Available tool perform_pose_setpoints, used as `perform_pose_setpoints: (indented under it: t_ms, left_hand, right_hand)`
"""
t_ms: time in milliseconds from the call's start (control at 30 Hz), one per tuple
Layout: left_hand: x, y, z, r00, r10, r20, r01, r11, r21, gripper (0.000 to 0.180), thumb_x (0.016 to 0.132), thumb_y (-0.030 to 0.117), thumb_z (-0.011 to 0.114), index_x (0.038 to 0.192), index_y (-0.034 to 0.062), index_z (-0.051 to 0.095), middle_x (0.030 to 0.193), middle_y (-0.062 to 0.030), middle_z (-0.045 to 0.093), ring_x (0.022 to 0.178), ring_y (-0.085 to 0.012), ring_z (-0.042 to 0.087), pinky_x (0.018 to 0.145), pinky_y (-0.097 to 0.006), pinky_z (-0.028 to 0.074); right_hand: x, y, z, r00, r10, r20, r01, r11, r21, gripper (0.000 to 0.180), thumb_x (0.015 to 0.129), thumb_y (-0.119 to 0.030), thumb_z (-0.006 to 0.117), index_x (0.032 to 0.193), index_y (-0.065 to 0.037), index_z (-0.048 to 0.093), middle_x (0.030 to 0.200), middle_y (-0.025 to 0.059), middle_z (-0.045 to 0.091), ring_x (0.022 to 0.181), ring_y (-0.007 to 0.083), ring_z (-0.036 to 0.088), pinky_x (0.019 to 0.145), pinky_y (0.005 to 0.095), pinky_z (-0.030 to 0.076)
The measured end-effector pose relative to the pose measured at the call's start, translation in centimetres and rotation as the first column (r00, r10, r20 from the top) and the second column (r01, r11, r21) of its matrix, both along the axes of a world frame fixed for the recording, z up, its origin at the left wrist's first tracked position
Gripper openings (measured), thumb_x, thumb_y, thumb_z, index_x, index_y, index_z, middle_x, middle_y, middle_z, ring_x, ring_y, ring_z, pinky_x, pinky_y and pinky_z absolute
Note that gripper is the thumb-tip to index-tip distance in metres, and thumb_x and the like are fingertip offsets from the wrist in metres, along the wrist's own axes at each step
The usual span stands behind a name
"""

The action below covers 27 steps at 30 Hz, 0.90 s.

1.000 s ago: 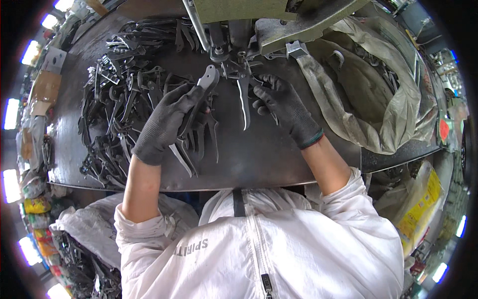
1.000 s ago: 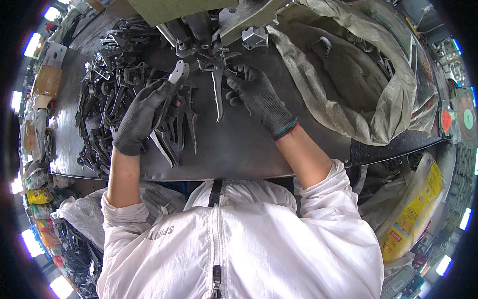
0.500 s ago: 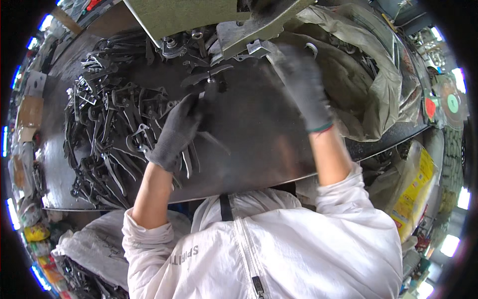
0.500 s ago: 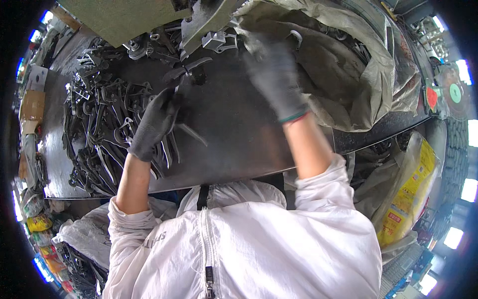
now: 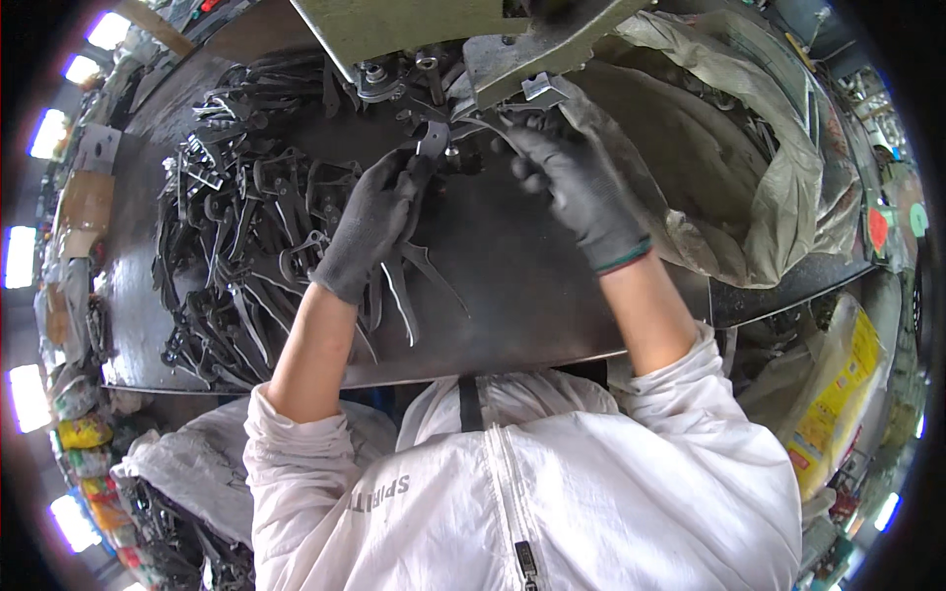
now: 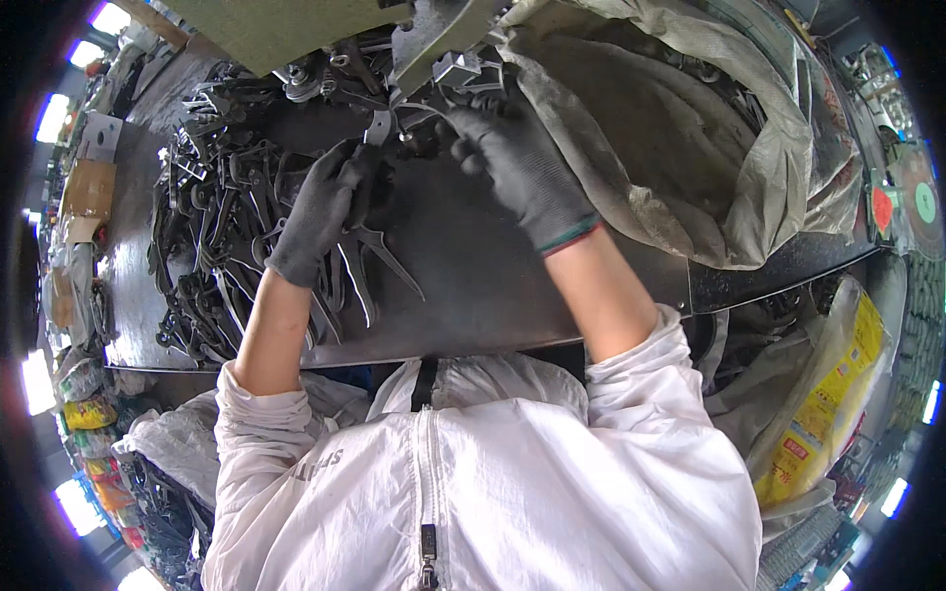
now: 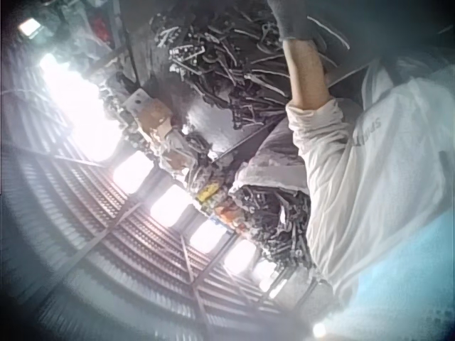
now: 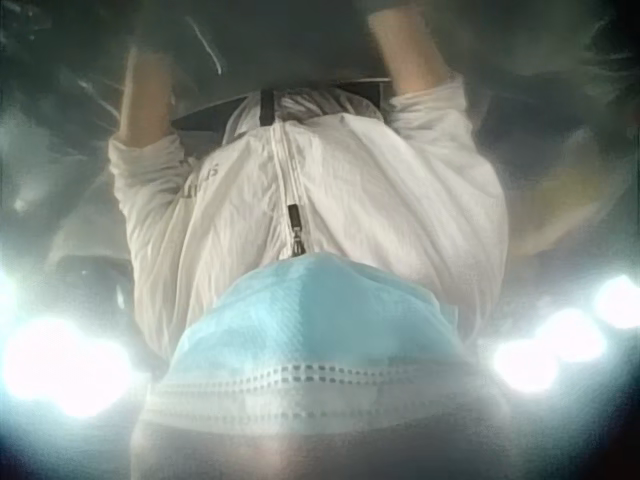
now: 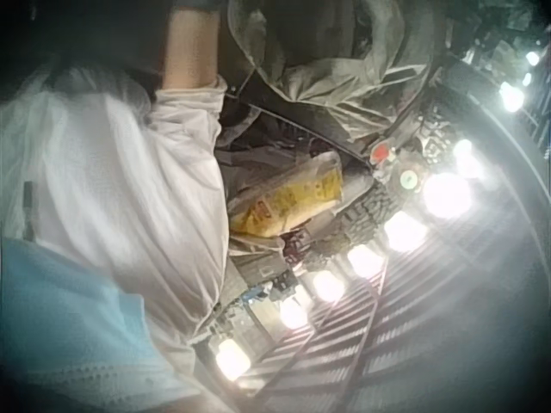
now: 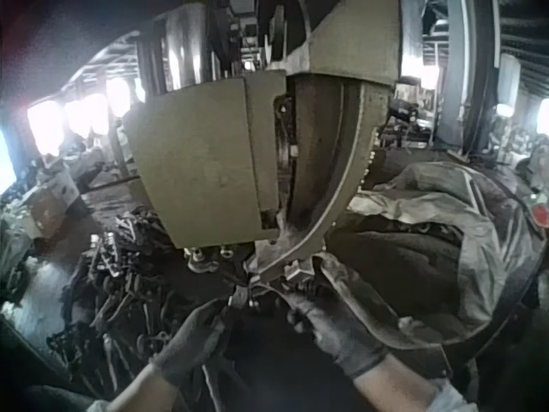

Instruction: The person picks up metal parts and places them into a machine to be pressed, then moves the finished components into a large white bag. They also pick up a smaller white bag, shake its contents into a container, and place it back on the table.

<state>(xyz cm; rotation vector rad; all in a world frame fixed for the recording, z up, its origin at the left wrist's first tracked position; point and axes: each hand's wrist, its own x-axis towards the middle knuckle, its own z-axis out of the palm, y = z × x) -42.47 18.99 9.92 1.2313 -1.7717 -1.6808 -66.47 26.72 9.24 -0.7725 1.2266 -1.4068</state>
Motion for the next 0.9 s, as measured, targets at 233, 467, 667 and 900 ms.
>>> perform_pose_setpoints:
  t_ms: [233,467,667,900]
  left_hand:
    - [0.8,-2.2,-2.0,0.999,-0.029,0.014,0.03,0.991,-0.129,0.037,0.11,0.027,0.053,0.132,-0.0022,0.06,0.103,-0.0042,0.07,0.087,-0.0093,0.065,0.077,-0.027,0.054]
    - [-0.8,-1.3,1.9,0.998,-0.061,0.011,0.061,0.997,0.036,0.038,0.11,0.026,0.053,0.132,-0.0038,0.059,0.105,-0.0069,0.071,0.087,-0.0113,0.067,0.078,-0.028,0.055]
    - [-0.5,-3.6,-3.4,0.993,-0.116,0.024,0.114,0.991,0.063,0.032,0.108,0.018,0.051,0.127,-0.0052,0.062,0.101,-0.0102,0.072,0.088,-0.0173,0.07,0.078,-0.031,0.057]
    - [-0.4,-6.9,0.6,0.865,0.154,0.477,0.3,0.604,-0.739,0.025,0.094,0.019,0.062,0.108,0.0008,0.072,0.101,-0.0236,0.071,0.1,-0.0438,0.067,0.088,-0.051,0.054]
  right_hand:
    - [2.7,-0.6,1.2,0.992,-0.124,0.029,0.124,0.992,0.008,0.018,0.1,-0.014,0.067,0.114,-0.003,0.067,0.092,0.0019,0.07,0.076,0.0083,0.067,0.059,0.0214,0.052]
    - [3.9,-1.3,0.6,0.978,0.077,-0.191,-0.068,0.996,0.054,0.023,0.099,-0.013,0.068,0.121,-0.005,0.068,0.096,0.0004,0.071,0.082,0.0061,0.066,0.064,0.0248,0.055]
    - [3.9,-2.0,-0.9,0.882,0.067,-0.467,-0.083,0.996,-0.015,0.024,0.098,-0.012,0.067,0.121,-0.004,0.069,0.096,0.0005,0.071,0.08,0.0047,0.063,0.073,0.0261,0.054]
    - [3.2,-1.5,-2.1,0.988,0.09,-0.128,-0.068,0.983,0.17,0.022,0.097,-0.007,0.064,0.119,-0.002,0.065,0.096,0.0032,0.07,0.066,0.0079,0.061,0.061,0.0291,0.053]
